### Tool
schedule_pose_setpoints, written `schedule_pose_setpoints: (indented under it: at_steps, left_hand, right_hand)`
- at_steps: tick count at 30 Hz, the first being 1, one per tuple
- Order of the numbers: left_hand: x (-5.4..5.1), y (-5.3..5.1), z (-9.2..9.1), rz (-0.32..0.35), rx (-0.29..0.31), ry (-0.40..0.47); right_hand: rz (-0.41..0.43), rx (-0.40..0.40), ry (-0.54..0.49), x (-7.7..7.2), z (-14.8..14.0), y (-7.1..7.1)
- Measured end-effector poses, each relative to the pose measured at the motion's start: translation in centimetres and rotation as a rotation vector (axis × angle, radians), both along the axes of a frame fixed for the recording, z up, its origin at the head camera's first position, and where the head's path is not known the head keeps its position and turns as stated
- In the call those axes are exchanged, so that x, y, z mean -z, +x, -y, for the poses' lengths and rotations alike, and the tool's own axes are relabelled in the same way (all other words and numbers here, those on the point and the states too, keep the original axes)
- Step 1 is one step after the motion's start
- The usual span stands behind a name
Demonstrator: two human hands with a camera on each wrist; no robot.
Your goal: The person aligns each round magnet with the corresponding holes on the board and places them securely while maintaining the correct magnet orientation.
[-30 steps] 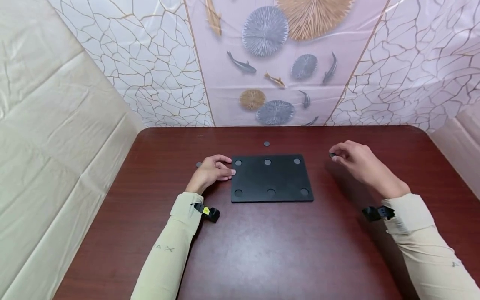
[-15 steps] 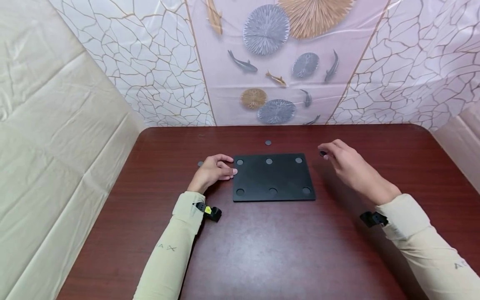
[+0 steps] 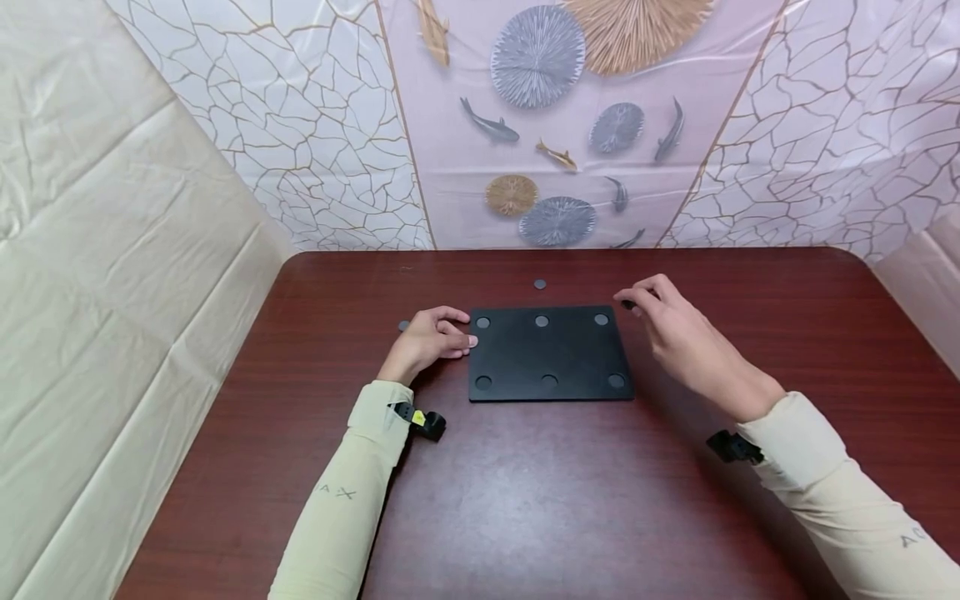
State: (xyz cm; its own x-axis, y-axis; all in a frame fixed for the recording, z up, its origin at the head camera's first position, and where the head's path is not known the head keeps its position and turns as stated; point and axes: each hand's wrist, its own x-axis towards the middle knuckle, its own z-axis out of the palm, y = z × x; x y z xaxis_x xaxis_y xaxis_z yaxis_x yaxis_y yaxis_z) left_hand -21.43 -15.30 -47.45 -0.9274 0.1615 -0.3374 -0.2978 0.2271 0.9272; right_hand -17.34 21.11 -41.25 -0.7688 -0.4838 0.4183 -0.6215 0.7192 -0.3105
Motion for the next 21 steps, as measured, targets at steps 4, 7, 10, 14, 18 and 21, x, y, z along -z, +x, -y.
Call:
schedule_pose_setpoints:
  at_steps: [4,7,10,14,18,21]
  left_hand:
    - [0.1,0.0,0.0,-0.001,-0.001,-0.001]
    - [0.1,0.0,0.0,0.001,0.000,-0.004]
    - [0.2,0.0,0.1,0.002,0.000,-0.005]
    - [0.1,0.0,0.0,-0.002,-0.003,-0.003]
    - [0.1,0.0,0.1,-0.002,-0.003,-0.005]
    - [0.1,0.0,0.1,-0.001,-0.004,-0.009]
  right_hand:
    - [0.001,-0.014,0.008,-0.1,0.7,0.1]
    - [0.004,-0.020,0.014,0.0,1.2,0.2]
    - [0.020,-0.022,0.015,0.0,1.7,0.2]
    - [0.053,-0.029,0.014,-0.2,2.4,0.2]
    - [0.066,-0.044,0.020,-0.3,3.2,0.2]
    - [0.062,-0.058,0.026,-0.2,3.8,0.2]
